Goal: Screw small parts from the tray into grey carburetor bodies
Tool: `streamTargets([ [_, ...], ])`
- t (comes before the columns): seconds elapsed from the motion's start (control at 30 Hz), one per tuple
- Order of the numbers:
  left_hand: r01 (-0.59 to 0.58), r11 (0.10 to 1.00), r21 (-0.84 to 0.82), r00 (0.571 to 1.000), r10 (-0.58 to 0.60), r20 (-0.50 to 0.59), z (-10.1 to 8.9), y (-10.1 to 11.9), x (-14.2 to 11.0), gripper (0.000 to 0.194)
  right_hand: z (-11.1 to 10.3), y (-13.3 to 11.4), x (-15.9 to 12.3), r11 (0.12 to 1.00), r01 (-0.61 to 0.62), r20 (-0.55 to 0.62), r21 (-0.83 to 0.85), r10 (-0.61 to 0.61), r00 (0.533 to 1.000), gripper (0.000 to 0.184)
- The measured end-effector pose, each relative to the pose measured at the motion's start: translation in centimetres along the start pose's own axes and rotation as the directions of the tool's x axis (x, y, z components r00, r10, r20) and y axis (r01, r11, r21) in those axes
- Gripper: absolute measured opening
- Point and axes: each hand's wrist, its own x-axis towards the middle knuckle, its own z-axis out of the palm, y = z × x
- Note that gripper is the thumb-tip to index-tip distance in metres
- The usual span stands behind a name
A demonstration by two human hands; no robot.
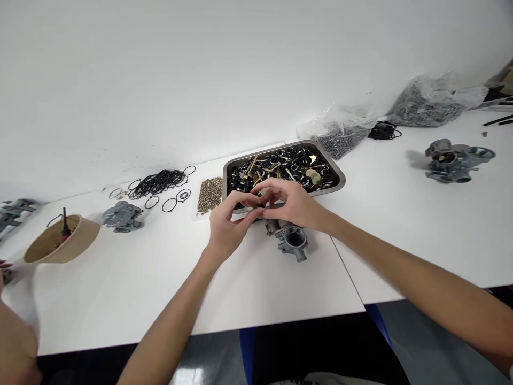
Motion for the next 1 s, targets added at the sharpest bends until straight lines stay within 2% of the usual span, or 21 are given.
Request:
streamTargets([
  [0.1, -0.121, 0.991, 0.061, 0.992, 0.119, 0.028, -0.2, 0.0, 0.3, 0.018, -0.1, -0.1, 0.0, 0.999, 0.003, -0.03, 0.036, -0.002, 1.0, 0.04],
  [0.2, -0.204, 0.971, 0.127, 0.975, 0.191, 0.11, -0.6, 0.2, 0.4, 0.024, -0.1, 0.0, 0.1, 0.998, -0.011, -0.055, 0.062, 0.014, 0.998, 0.041],
  [0.33, -0.32, 0.918, 0.236, 0.937, 0.27, 0.221, -0.8, 0.1, 0.3, 0.042, -0.2, 0.3, 0.2, 0.992, -0.037, -0.079, 0.118, 0.047, 0.996, 0.039],
  [0.4, -0.377, 0.884, 0.278, 0.914, 0.308, 0.263, -0.8, -0.1, 0.2, 0.043, 0.0, 0.3, 0.2, 0.988, -0.048, -0.083, 0.147, 0.06, 0.995, 0.037],
  [0.53, -0.471, 0.812, 0.343, 0.88, 0.406, 0.248, -0.7, -0.6, 0.3, 0.033, 0.6, 0.1, 0.1, 0.985, -0.046, -0.072, 0.165, 0.058, 0.996, 0.036],
  [0.63, -0.493, 0.796, 0.352, 0.87, 0.44, 0.222, -0.6, -0.8, 0.3, 0.031, 0.6, -0.1, 0.0, 0.992, -0.036, -0.044, 0.123, 0.042, 0.998, 0.036],
  [0.7, -0.462, 0.815, 0.349, 0.887, 0.422, 0.188, -0.7, -0.9, 0.3, 0.029, 0.1, -0.1, -0.1, 0.993, -0.061, 0.009, 0.096, 0.061, 0.998, 0.038],
  [0.77, -0.398, 0.847, 0.353, 0.917, 0.377, 0.129, -0.9, -1.1, 0.4, 0.027, -0.8, -0.1, 0.0, 0.991, -0.118, 0.132, 0.056, 0.11, 0.985, 0.039],
  [0.83, -0.302, 0.892, 0.335, 0.951, 0.306, 0.043, -1.2, -1.4, 0.5, 0.024, -1.7, 0.0, 0.0, 0.984, -0.178, 0.299, 0.0, 0.17, 0.939, 0.04],
  [0.9, -0.161, 0.956, 0.245, 0.982, 0.179, -0.053, -1.5, -1.9, 0.7, 0.02, -2.2, 0.1, 0.0, 0.972, -0.216, 0.44, -0.091, 0.234, 0.867, 0.037],
  [0.93, -0.076, 0.983, 0.164, 0.991, 0.092, -0.096, -1.6, -2.0, 0.8, 0.017, -2.3, 0.1, 0.0, 0.964, -0.227, 0.468, -0.138, 0.266, 0.843, 0.036],
  [1.0, 0.096, 0.995, -0.04, 0.983, -0.101, -0.156, -1.7, -2.3, 0.9, 0.014, -2.2, 0.3, 0.0, 0.95, -0.238, 0.463, -0.203, 0.307, 0.831, 0.034],
])
